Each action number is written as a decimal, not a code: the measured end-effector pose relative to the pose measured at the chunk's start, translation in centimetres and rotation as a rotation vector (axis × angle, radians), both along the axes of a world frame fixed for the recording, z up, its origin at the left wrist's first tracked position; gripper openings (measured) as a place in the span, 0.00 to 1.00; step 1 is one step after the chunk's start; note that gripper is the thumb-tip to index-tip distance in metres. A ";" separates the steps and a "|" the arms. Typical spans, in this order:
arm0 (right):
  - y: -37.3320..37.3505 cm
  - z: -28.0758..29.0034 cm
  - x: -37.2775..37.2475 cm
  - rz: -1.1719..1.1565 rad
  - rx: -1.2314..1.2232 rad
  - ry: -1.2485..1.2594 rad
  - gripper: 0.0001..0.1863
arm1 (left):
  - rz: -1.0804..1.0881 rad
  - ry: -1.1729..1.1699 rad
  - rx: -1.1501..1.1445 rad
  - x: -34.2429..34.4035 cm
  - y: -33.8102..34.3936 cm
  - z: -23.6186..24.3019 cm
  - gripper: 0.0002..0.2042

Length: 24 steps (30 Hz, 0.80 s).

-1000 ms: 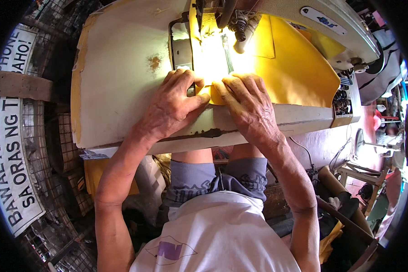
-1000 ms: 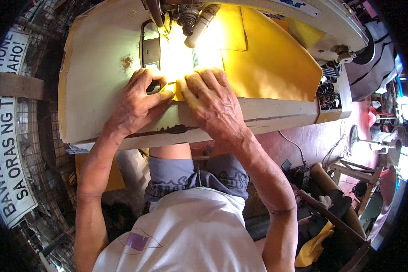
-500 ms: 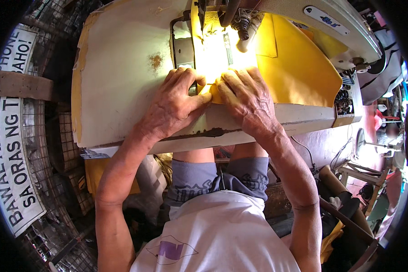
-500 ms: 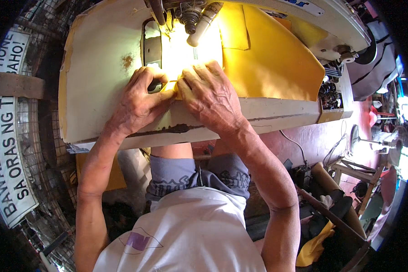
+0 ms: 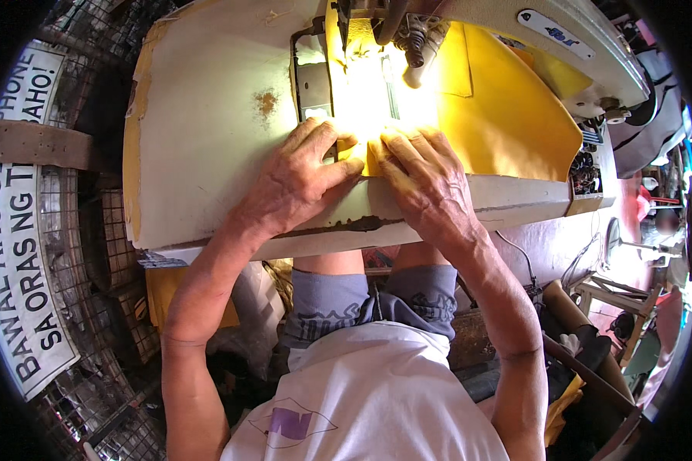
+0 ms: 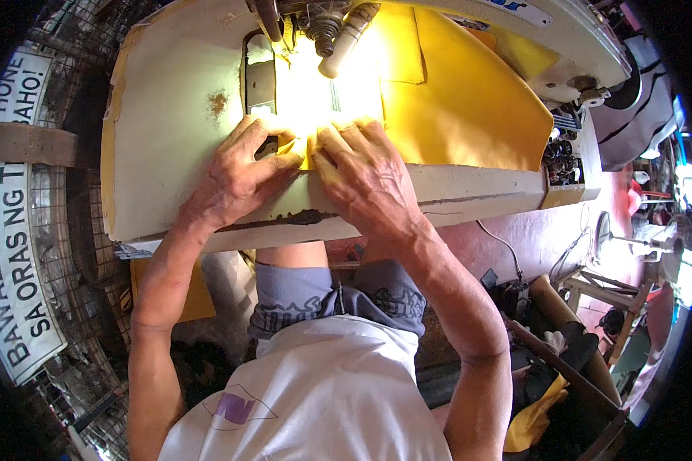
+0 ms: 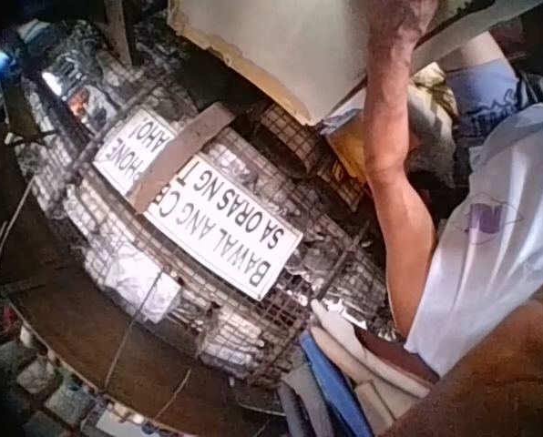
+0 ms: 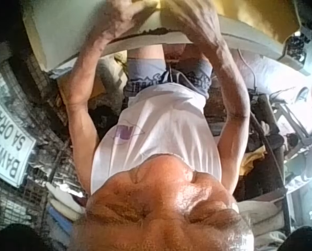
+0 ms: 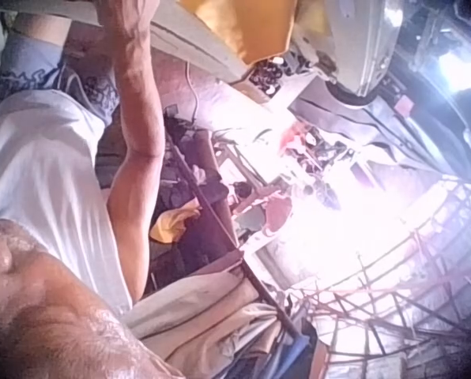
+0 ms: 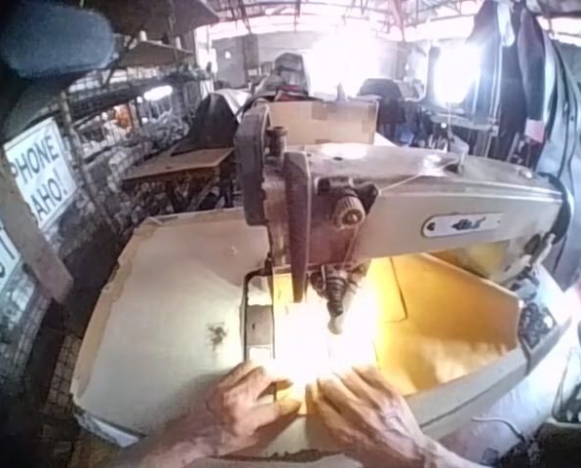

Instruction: Sewing a yellow fabric bag using an industrial sewing machine.

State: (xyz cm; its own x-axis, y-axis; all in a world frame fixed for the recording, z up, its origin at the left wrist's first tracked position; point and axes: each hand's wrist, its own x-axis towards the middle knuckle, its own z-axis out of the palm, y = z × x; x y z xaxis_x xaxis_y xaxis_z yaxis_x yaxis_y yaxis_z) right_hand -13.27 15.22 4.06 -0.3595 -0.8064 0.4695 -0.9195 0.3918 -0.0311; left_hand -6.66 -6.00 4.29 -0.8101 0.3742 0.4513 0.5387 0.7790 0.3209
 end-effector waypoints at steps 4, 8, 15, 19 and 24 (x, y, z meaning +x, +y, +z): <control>0.3 -0.3 0.1 -0.021 -0.040 -0.067 0.22 | -0.008 -0.086 0.133 1.2 0.7 0.1 0.17; 0.4 -0.2 0.5 -0.018 -0.058 -0.098 0.24 | 0.081 -0.194 0.335 1.6 0.7 -0.1 0.25; 0.3 -0.1 0.9 -0.029 -0.042 -0.102 0.24 | 0.038 -0.174 0.147 1.5 -0.1 -0.2 0.23; 0.4 0.0 0.9 -0.020 -0.025 -0.070 0.24 | 0.027 -0.110 0.136 1.3 0.3 -0.2 0.20; 0.8 0.0 0.7 -0.001 -0.007 -0.109 0.26 | 0.026 -0.043 0.109 0.9 0.4 -0.3 0.17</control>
